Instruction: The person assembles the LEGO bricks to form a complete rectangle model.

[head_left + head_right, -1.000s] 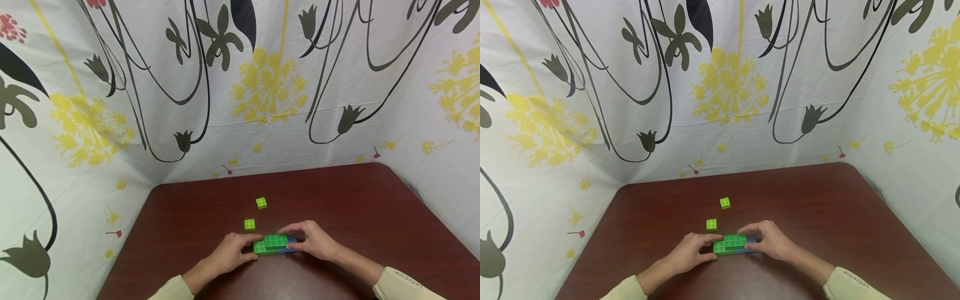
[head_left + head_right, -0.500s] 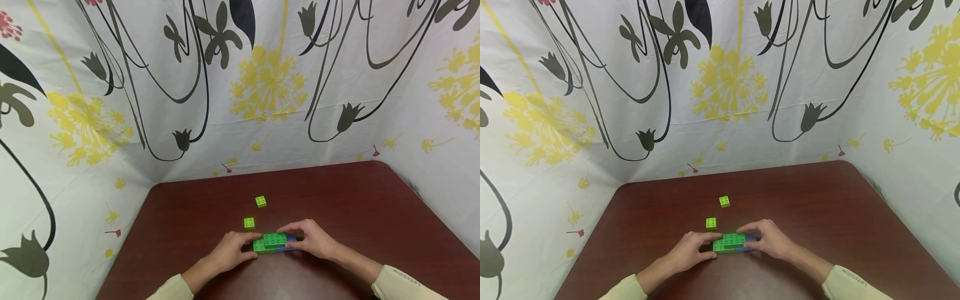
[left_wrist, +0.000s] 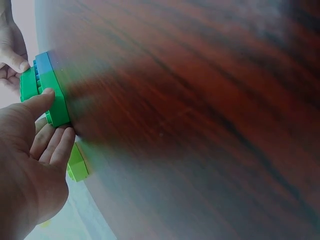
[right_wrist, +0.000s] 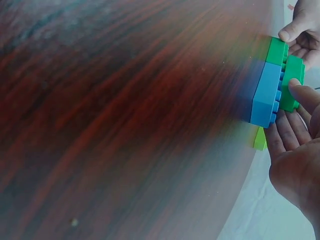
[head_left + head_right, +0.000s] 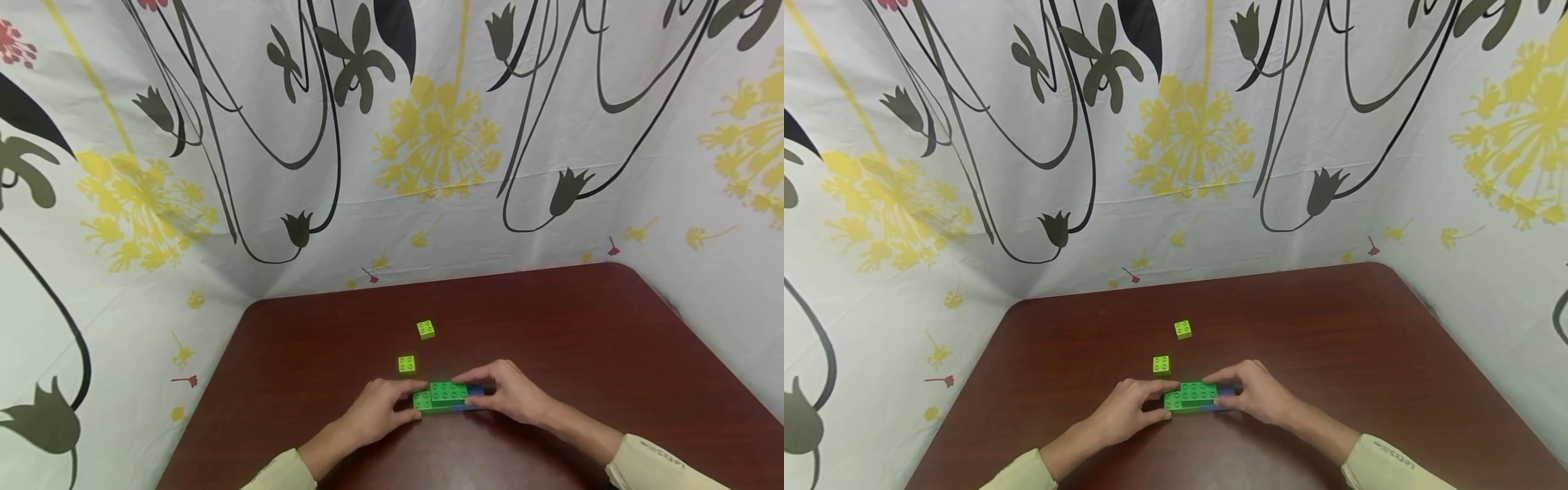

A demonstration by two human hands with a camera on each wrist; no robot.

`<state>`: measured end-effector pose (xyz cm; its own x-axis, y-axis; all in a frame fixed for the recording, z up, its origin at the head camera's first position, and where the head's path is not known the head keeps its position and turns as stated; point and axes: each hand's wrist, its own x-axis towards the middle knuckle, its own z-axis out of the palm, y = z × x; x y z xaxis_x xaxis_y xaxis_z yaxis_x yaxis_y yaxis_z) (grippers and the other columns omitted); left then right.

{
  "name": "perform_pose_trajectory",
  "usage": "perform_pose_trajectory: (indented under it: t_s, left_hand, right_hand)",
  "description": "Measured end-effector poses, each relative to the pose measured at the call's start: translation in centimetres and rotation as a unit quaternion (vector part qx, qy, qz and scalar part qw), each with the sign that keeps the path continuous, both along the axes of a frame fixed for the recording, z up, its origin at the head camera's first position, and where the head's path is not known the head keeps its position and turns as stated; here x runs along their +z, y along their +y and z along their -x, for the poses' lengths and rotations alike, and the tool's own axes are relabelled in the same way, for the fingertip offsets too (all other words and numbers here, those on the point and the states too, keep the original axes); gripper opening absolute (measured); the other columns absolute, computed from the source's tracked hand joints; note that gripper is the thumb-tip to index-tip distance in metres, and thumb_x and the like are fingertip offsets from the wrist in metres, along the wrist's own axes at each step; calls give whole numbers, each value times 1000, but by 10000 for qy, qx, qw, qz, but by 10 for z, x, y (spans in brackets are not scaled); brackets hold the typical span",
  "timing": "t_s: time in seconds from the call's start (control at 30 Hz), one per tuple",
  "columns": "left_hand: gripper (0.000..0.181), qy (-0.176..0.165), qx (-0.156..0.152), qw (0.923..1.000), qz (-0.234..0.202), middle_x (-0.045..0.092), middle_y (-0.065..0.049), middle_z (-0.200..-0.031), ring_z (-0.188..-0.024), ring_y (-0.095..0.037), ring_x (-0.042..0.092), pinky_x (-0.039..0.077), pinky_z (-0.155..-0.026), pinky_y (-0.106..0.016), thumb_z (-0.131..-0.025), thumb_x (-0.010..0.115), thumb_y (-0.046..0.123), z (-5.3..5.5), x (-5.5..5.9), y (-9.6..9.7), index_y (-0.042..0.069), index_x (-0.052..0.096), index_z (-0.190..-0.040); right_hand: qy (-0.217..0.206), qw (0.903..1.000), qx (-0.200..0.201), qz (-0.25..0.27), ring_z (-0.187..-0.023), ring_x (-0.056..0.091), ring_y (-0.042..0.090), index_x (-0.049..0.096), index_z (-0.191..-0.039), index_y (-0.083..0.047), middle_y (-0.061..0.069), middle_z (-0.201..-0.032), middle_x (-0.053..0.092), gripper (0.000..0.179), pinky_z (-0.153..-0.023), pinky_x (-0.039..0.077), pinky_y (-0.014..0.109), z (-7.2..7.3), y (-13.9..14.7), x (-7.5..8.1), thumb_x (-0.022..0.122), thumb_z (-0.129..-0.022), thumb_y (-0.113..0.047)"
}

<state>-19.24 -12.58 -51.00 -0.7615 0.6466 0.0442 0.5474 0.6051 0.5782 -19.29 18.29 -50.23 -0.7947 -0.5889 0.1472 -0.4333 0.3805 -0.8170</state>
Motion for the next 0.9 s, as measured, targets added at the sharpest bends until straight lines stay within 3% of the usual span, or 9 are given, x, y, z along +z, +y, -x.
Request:
perform_pose_trajectory:
  t_s: [0.67,0.9]
  left_hand:
    - [48,110,-54,9999,-35,70,6,-137,-110,-2,69,56,-89,-21,-98,81,28,0,0,-1,18,68,-143]
    - [49,195,-81,9996,-181,69,7,-138,-117,-4,67,56,-93,-25,-99,79,32,0,3,1,17,67,-144]
  right_hand:
    - [265,9996,-52,-73,-106,73,12,81,-123,-13,0,-118,79,32,-82,62,34,0,-1,-4,86,-92,-19]
    - [342,9994,-39,-83,-106,73,12,81,-123,-13,1,-118,79,32,-81,62,33,0,0,-6,86,-92,-20]
